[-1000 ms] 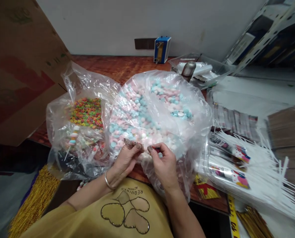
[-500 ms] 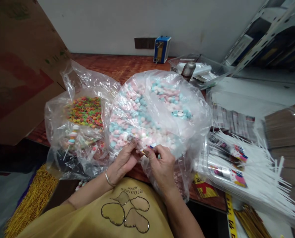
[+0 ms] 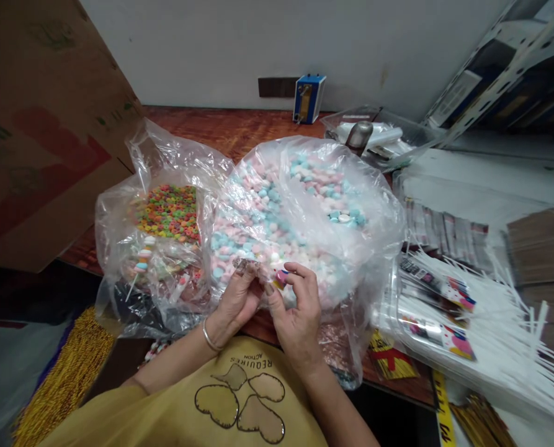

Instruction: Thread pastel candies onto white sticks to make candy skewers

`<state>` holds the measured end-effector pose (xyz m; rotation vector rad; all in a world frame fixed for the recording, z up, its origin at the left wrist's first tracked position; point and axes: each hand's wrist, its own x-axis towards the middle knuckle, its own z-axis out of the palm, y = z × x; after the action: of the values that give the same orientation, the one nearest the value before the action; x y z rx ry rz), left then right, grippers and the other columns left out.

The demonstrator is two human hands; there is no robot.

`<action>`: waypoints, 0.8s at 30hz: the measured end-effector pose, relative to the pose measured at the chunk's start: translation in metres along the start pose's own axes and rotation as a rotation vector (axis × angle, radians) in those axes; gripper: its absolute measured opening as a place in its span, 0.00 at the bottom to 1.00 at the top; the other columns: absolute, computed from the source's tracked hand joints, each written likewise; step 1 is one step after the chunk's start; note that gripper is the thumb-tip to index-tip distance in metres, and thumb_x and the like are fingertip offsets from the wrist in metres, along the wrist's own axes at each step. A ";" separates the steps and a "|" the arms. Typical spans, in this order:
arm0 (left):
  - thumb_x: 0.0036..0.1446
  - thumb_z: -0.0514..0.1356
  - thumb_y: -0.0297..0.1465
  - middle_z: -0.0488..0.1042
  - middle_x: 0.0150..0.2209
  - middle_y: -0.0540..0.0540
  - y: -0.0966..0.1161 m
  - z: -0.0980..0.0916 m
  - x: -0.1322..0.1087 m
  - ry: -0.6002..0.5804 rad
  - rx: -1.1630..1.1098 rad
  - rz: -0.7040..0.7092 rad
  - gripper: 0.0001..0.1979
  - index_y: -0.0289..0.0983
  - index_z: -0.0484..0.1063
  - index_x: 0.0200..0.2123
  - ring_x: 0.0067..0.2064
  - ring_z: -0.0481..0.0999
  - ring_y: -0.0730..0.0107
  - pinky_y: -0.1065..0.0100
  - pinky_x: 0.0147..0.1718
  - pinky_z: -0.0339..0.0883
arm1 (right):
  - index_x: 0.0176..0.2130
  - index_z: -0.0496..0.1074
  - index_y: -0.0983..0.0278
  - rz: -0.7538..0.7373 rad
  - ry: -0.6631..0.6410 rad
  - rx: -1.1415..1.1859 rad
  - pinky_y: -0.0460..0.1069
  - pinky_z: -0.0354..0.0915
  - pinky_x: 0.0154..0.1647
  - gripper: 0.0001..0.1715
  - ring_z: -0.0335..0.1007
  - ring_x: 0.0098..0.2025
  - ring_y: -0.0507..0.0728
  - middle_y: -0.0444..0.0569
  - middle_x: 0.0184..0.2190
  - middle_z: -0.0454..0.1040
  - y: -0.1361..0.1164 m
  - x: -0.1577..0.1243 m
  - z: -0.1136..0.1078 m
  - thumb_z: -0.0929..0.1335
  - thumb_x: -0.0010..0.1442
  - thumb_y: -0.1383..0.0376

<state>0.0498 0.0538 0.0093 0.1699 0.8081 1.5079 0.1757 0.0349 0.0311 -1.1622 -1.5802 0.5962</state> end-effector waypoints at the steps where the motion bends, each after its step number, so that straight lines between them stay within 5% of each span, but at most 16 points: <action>1: 0.32 0.82 0.39 0.74 0.25 0.53 0.001 0.000 -0.001 -0.021 0.031 0.018 0.25 0.35 0.73 0.26 0.27 0.71 0.78 0.73 0.30 0.68 | 0.42 0.75 0.60 0.030 -0.005 0.026 0.59 0.72 0.53 0.06 0.72 0.54 0.62 0.55 0.50 0.74 0.002 0.000 0.003 0.69 0.68 0.61; 5: 0.37 0.81 0.34 0.73 0.25 0.54 0.004 -0.005 -0.002 -0.064 0.103 -0.061 0.21 0.35 0.76 0.31 0.26 0.71 0.80 0.75 0.28 0.66 | 0.37 0.75 0.61 0.079 -0.046 0.103 0.58 0.71 0.54 0.07 0.73 0.56 0.61 0.55 0.52 0.75 0.010 -0.001 0.007 0.68 0.68 0.63; 11: 0.29 0.82 0.34 0.70 0.21 0.55 -0.004 -0.013 0.003 0.047 0.027 -0.143 0.25 0.34 0.71 0.24 0.24 0.69 0.80 0.75 0.27 0.66 | 0.32 0.74 0.60 -0.007 -0.020 -0.053 0.60 0.74 0.51 0.11 0.76 0.50 0.62 0.55 0.47 0.77 0.011 -0.003 0.003 0.70 0.68 0.61; 19: 0.39 0.81 0.36 0.75 0.26 0.50 -0.002 -0.014 0.007 0.073 -0.168 -0.312 0.22 0.34 0.73 0.28 0.26 0.74 0.74 0.72 0.27 0.70 | 0.45 0.75 0.57 -0.232 -0.053 -0.104 0.65 0.74 0.55 0.06 0.75 0.56 0.64 0.56 0.57 0.72 0.002 -0.005 0.004 0.71 0.66 0.64; 24: 0.44 0.79 0.35 0.74 0.25 0.52 0.007 -0.013 0.006 0.096 -0.255 -0.328 0.19 0.36 0.72 0.28 0.24 0.71 0.76 0.71 0.26 0.69 | 0.51 0.73 0.56 -0.264 0.006 -0.035 0.63 0.74 0.55 0.15 0.75 0.55 0.63 0.55 0.56 0.71 -0.013 -0.006 -0.004 0.72 0.65 0.68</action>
<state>0.0361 0.0548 0.0018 -0.2168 0.6742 1.2990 0.1740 0.0239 0.0407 -0.9579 -1.7100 0.3926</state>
